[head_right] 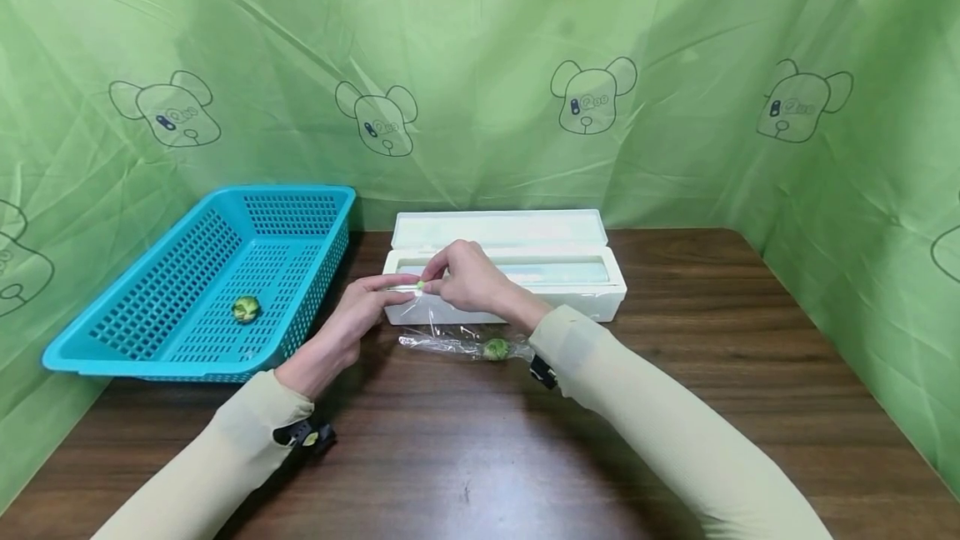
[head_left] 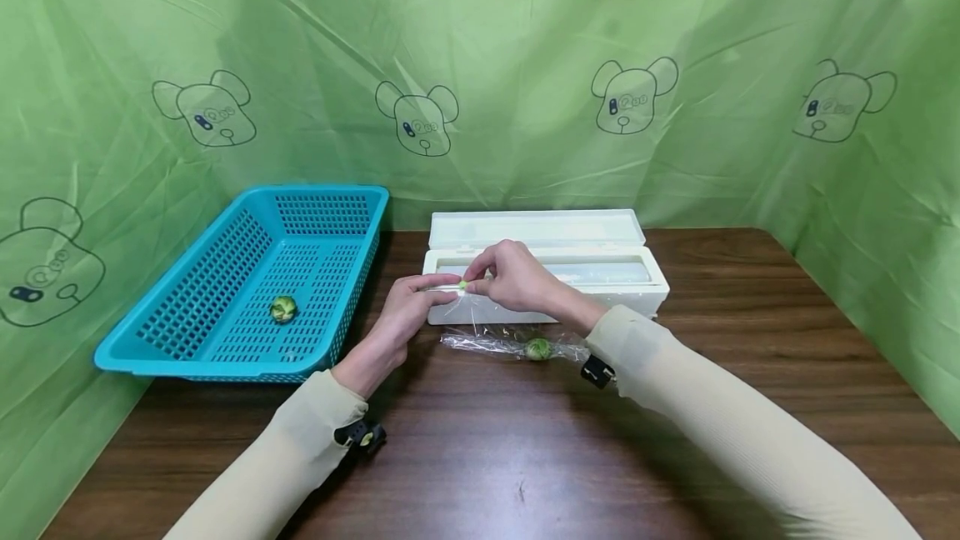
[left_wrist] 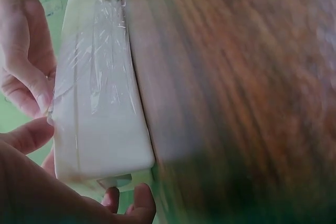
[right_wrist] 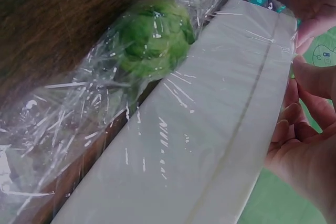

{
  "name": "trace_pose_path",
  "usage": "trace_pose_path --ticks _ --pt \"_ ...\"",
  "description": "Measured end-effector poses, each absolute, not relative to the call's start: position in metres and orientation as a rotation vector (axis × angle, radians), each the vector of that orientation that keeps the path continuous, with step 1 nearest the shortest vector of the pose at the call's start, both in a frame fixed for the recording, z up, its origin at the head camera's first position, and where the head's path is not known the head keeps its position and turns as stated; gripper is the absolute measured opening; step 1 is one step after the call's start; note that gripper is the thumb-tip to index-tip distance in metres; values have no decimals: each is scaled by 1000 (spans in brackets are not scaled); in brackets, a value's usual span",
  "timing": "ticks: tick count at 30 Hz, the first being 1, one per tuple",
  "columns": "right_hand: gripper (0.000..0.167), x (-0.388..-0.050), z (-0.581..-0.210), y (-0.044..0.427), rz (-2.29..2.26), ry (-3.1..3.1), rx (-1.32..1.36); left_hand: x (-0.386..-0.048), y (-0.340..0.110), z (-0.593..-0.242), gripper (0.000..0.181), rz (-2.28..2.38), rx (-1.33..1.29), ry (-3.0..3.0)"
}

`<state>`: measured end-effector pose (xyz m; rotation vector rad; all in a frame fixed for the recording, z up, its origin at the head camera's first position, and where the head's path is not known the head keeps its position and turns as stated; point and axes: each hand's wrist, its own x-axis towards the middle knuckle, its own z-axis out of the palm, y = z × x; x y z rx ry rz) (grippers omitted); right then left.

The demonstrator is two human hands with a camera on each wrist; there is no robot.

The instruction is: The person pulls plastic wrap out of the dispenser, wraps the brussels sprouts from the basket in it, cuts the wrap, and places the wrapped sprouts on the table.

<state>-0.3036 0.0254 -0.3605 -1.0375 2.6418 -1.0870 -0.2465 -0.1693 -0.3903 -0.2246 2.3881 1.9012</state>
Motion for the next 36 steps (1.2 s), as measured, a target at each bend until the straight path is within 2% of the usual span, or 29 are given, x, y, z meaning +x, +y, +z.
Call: trace_pose_path --ticks 22,36 --pt "10 -300 -360 59 -1074 2688 -968 -246 -159 -392 30 1904 -212 2397" --pt "8 -300 -361 125 -1062 2789 -939 -244 -171 -391 30 1889 -201 2409"
